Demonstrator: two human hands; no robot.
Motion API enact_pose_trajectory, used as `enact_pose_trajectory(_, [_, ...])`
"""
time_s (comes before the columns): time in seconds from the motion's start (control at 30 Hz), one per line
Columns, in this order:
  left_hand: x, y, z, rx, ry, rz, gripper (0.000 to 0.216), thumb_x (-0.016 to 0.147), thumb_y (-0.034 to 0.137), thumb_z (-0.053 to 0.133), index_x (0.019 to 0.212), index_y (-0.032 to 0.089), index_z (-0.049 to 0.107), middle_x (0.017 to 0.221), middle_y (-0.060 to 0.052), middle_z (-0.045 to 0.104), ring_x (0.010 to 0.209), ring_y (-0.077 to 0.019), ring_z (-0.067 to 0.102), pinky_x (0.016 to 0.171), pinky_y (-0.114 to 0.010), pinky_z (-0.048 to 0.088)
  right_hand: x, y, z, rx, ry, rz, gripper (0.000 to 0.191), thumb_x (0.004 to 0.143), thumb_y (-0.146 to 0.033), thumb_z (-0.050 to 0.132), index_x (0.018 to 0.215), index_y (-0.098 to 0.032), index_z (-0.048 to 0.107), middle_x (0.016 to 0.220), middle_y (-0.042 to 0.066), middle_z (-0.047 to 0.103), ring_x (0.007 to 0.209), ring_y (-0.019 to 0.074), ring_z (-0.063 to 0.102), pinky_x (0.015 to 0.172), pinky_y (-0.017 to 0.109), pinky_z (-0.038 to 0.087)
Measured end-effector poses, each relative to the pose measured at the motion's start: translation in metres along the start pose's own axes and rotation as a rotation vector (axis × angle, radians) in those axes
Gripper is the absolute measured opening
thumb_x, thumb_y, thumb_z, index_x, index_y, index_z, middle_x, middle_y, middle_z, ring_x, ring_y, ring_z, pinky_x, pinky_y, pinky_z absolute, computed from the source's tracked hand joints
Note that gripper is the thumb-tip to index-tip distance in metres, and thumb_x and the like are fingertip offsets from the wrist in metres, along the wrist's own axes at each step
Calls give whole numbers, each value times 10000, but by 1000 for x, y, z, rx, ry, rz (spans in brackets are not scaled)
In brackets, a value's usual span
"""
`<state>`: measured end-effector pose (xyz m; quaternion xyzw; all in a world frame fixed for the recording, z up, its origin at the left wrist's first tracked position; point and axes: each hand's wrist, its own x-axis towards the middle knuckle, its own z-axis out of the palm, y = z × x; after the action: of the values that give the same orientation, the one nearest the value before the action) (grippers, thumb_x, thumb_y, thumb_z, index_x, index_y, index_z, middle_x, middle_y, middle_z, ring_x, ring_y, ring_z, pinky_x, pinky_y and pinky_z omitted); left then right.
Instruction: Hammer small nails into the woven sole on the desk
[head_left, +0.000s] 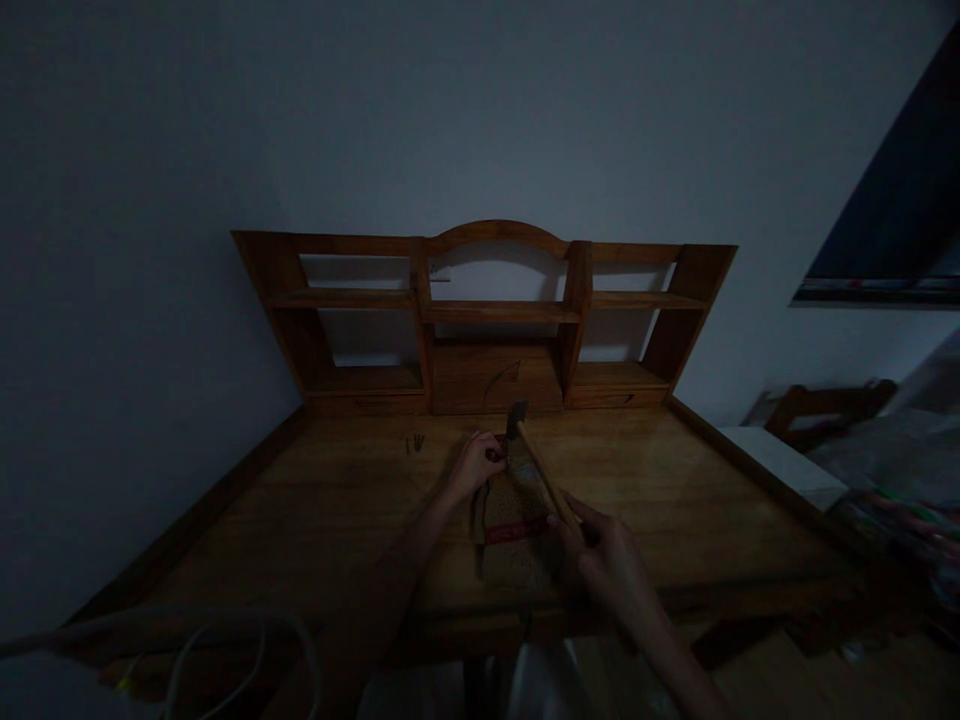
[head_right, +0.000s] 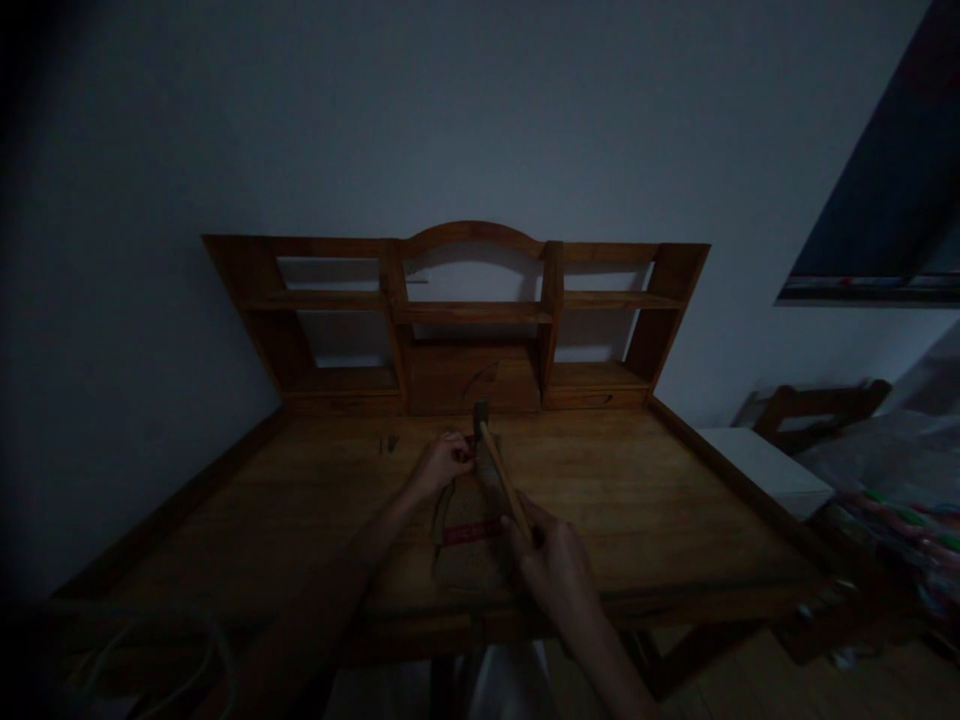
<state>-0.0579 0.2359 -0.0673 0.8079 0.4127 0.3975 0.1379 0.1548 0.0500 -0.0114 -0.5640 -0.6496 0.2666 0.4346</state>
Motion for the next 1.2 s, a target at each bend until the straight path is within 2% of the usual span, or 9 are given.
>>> enact_pose_trajectory(0.23, [-2,0,-1,27,-22,-35,35,728,196,711,708,182,686,788,-8,612,826,-166,561,742,-261,415,-4,1,2,-7,-64,18,445,883,-393,543,1280,-211,628,1064,86,743,931,288,712,744,359,566])
enact_pose_trajectory(0.33, [-2,2,-2,17,-18,-24,42,739,223,717,737,184,703,795,-12,614,826,-166,562,740,-260,418,-3,-2,2,17,-43,7,456,886,-403,537,1285,-200,623,1112,86,727,972,286,700,791,368,559])
enact_pose_trajectory(0.53, [-2,4,-2,14,-22,-49,13,724,182,717,729,184,705,799,-16,618,837,-167,569,747,-260,427,-2,-2,2,-15,-73,17,431,884,-387,539,1264,-209,639,1082,75,738,958,297,702,789,385,556])
enact_pose_trajectory(0.73, [-2,4,-3,45,-19,-39,39,715,171,722,709,186,687,787,-5,627,806,-159,567,735,-259,421,-2,-10,-3,124,-30,13,463,874,-424,553,1242,-162,654,1158,93,706,997,294,682,827,392,551])
enact_pose_trajectory(0.8, [-3,4,-5,38,-27,-34,20,732,181,719,733,191,702,792,-8,633,807,-159,572,742,-262,424,1,-12,-7,189,-14,32,485,861,-449,571,1222,-138,664,1087,101,730,934,286,693,759,362,565])
enact_pose_trajectory(0.87, [-3,4,-7,31,-27,-29,11,753,208,720,761,201,720,801,-14,641,817,-163,578,765,-272,430,6,-10,-11,233,19,74,513,848,-473,586,1199,-107,670,898,90,755,778,250,701,613,293,553])
enact_pose_trajectory(0.97, [-3,5,-11,21,-11,-17,64,745,264,756,782,216,737,812,-19,647,844,-175,583,795,-288,433,16,0,-19,243,96,145,514,812,-490,627,1110,-76,698,591,17,655,499,154,595,411,203,406])
enact_pose_trajectory(1.07, [-1,3,-16,-32,17,-2,81,741,276,768,791,219,739,840,-22,613,851,-169,580,782,-276,446,25,17,-28,279,127,163,454,785,-498,651,966,-86,715,469,-36,526,380,97,451,351,191,288])
enact_pose_trajectory(1.2, [3,3,-22,-120,111,18,133,831,206,660,941,232,731,925,-28,550,889,-150,563,784,-249,468,29,42,-36,346,114,206,415,782,-505,650,880,-104,689,448,-44,495,341,93,415,338,205,296])
